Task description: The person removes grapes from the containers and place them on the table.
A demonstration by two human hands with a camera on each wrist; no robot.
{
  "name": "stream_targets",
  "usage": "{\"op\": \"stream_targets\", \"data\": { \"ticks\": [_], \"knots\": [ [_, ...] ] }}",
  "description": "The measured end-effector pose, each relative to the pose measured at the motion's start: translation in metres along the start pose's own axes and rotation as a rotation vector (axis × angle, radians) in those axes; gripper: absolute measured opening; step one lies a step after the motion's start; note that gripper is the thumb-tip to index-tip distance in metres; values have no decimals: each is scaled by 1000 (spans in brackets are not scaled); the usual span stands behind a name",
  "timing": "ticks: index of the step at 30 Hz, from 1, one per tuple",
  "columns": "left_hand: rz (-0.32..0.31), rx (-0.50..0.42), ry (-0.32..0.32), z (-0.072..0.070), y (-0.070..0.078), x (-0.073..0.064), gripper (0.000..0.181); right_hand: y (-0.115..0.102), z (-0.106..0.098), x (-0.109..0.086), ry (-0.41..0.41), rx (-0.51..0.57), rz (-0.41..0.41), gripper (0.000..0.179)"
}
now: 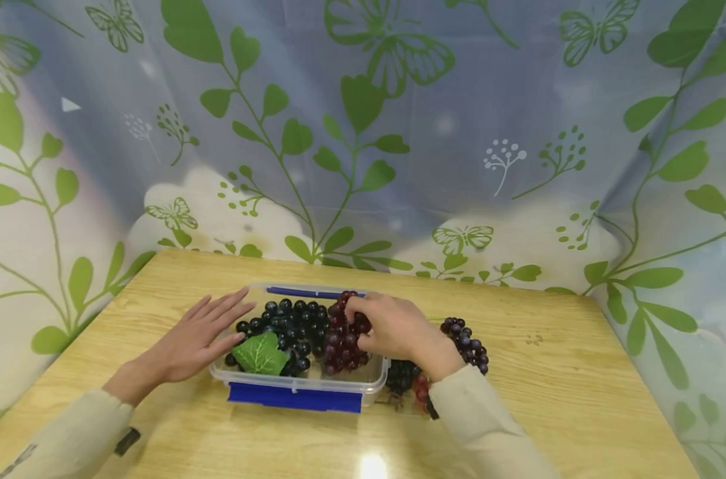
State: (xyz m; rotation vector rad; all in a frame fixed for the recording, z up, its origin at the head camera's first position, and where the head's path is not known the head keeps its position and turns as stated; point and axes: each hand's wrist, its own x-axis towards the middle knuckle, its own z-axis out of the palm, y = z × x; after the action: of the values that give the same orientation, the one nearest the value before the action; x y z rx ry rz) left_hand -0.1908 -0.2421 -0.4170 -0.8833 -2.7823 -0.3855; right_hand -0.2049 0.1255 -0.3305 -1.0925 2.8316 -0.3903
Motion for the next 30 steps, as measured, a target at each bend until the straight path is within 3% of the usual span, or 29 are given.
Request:
{"op": "stream_targets", "data": {
  "ticks": [14, 20, 30],
  "knots": [
    [9, -8, 10, -2, 2, 0, 55, 20, -32, -23, 119, 73, -11, 29],
    [9, -5, 1, -2, 1, 0, 56, 37, -48, -42, 145, 155, 16, 26],
    [6, -5, -4, -1, 0, 0, 56, 69, -61, -85, 215, 161, 60, 28]
  ]
}}
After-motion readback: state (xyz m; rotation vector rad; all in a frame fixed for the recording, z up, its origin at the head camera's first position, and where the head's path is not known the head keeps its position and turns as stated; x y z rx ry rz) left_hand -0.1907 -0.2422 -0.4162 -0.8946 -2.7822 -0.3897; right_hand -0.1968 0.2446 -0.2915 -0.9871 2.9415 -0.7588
